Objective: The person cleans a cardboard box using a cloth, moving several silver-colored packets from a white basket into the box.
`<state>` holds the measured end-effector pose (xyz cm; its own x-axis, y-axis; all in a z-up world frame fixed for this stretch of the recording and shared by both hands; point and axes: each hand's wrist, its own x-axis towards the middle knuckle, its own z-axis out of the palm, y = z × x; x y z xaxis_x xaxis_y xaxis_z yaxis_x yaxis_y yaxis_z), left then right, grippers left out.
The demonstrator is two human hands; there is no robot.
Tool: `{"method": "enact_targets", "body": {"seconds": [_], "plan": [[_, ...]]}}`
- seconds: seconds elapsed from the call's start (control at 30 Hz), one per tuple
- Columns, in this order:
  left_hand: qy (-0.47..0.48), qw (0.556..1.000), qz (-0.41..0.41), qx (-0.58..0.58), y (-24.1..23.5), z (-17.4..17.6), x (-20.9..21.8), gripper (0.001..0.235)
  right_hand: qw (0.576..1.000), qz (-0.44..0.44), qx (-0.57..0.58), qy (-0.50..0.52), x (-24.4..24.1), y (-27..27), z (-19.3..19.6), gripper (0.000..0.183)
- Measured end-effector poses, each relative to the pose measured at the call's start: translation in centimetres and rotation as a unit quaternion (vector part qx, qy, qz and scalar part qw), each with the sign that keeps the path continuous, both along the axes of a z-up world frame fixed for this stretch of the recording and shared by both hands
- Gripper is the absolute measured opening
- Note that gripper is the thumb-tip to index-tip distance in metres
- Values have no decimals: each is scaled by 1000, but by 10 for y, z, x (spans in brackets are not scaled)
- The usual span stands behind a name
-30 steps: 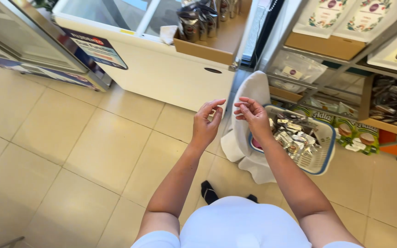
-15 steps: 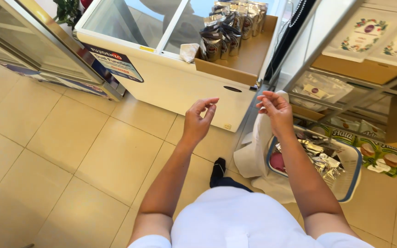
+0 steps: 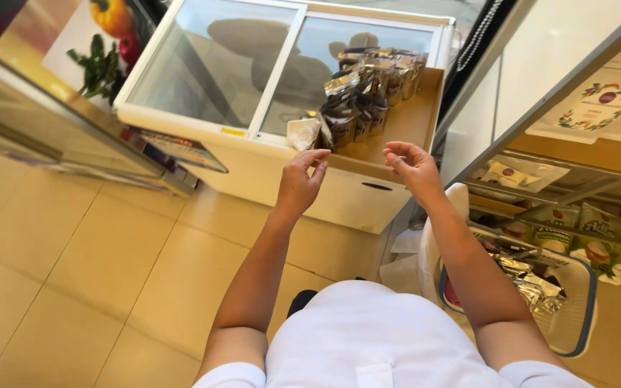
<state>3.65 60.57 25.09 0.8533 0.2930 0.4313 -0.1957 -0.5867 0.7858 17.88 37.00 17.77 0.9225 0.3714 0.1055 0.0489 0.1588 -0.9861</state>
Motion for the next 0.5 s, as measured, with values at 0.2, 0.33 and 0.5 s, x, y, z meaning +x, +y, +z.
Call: {"method": "enact_targets", "body": {"seconds": [0.2, 0.33, 0.5], "plan": [[-29, 989, -18, 143, 57, -32, 84, 33, 994, -46, -98, -5, 26, 24, -8, 42], [8, 961, -27, 276, 88, -38, 128, 53, 986, -118, -117, -10, 38, 50, -26, 48], [89, 925, -143, 339, 120, -47, 173, 78, 966, -150, -206, -37, 61, 89, -48, 75]]}}
